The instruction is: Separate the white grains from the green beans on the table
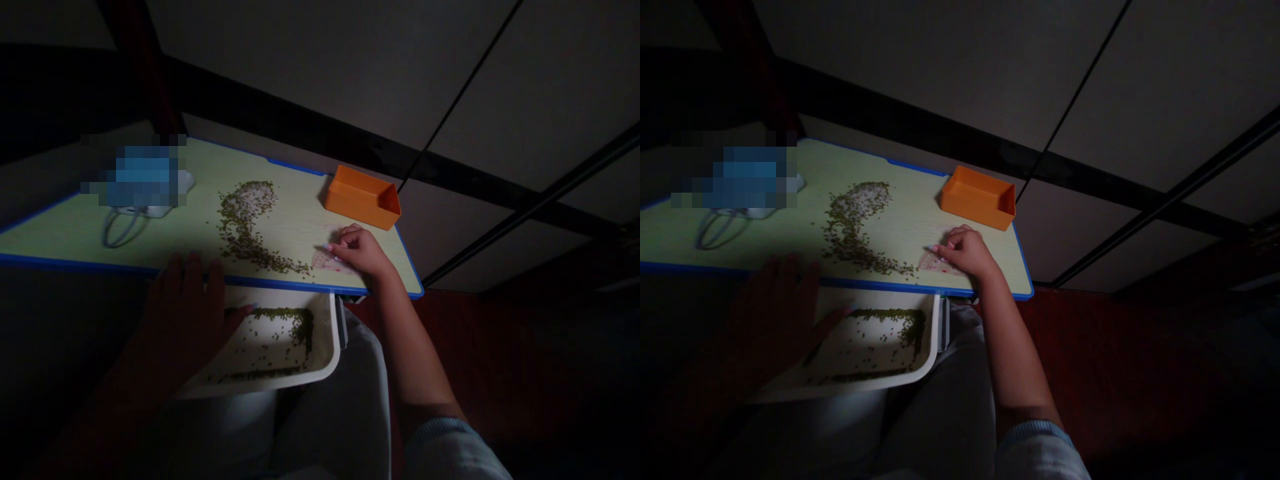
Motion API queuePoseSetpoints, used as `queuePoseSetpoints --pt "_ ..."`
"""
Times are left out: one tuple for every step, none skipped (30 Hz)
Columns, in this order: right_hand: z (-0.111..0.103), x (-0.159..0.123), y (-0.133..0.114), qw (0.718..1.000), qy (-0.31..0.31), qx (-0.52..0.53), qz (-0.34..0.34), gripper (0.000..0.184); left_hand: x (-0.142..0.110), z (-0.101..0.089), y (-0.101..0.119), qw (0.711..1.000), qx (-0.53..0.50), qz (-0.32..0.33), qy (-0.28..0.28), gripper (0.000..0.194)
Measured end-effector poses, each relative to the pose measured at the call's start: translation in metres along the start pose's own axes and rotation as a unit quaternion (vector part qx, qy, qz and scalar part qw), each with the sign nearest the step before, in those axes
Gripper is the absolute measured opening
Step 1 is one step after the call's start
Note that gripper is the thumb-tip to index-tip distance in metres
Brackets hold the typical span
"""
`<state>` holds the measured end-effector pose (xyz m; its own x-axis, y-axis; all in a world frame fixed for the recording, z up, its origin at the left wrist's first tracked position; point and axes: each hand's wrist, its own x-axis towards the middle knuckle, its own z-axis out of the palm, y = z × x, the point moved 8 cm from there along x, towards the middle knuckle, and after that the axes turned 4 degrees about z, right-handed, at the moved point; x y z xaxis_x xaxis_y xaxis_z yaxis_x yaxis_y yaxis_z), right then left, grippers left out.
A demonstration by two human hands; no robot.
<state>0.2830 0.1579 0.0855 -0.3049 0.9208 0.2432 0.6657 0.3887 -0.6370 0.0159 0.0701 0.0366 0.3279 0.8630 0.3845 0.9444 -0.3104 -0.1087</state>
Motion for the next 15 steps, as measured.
queuePoseSetpoints --pt "0.0003 0.0001 0.0 1.0 0.001 -0.001 -0.001 0.046 0.0001 -0.0012 -0.0003 1.0 -0.005 -0.003 0.006 0.083" --pt "0.0007 0.0002 -0.0003 1.0 0.0 -0.002 -0.004 0.046 0.0002 -0.0021 -0.0003 1.0 -0.008 -0.005 0.009 0.083" --pt "0.0013 0.0005 -0.0007 1.0 -0.002 -0.003 -0.007 0.046 0.0003 -0.0022 0.0 1.0 -0.008 -0.005 0.007 0.083" --pt "0.0019 0.0007 -0.001 1.0 -0.003 -0.004 -0.01 0.046 0.0005 -0.0022 0.0003 1.0 -0.006 -0.005 0.003 0.083" --pt "0.0026 0.001 -0.0013 1.0 -0.007 -0.006 -0.011 0.047 0.0007 -0.0018 0.0007 1.0 -0.001 -0.004 -0.004 0.082" --pt "0.0034 0.0012 -0.0016 1.0 -0.011 -0.007 -0.012 0.047 0.0009 -0.0013 0.0013 1.0 0.004 -0.002 -0.012 0.082" --pt "0.004 0.0012 -0.0018 1.0 -0.016 -0.007 -0.012 0.048 0.0011 -0.0012 0.0018 1.0 0.009 0.001 -0.019 0.083" --pt "0.0046 0.0012 -0.0021 1.0 -0.02 -0.006 -0.014 0.048 0.0013 -0.0013 0.0022 1.0 0.015 0.002 -0.023 0.083" --pt "0.0047 0.001 -0.0025 1.0 -0.023 -0.003 -0.016 0.048 0.0014 -0.0017 0.0023 1.0 0.02 0.003 -0.024 0.084" --pt "0.0045 0.0007 -0.0031 1.0 -0.024 0.001 -0.019 0.048 0.0015 -0.0022 0.0025 0.999 0.023 0.004 -0.024 0.084" --pt "0.0043 0.0004 -0.0035 0.999 -0.025 0.004 -0.023 0.048 0.0016 -0.0025 0.0029 0.999 0.026 0.006 -0.024 0.085" --pt "0.0038 0.0 -0.0037 0.999 -0.025 0.007 -0.025 0.048 0.0017 -0.0028 0.0032 0.999 0.026 0.007 -0.023 0.085" --pt "0.0036 -0.0002 -0.0035 0.999 -0.025 0.008 -0.024 0.047 0.0018 -0.0028 0.0032 0.999 0.026 0.007 -0.023 0.084" --pt "0.0034 -0.0004 -0.003 0.999 -0.026 0.008 -0.021 0.047 0.0018 -0.0024 0.0032 0.999 0.024 0.006 -0.024 0.084" --pt "0.0037 -0.0005 -0.0023 0.999 -0.028 0.007 -0.017 0.047 0.0018 -0.0018 0.0032 0.999 0.022 0.006 -0.026 0.084"
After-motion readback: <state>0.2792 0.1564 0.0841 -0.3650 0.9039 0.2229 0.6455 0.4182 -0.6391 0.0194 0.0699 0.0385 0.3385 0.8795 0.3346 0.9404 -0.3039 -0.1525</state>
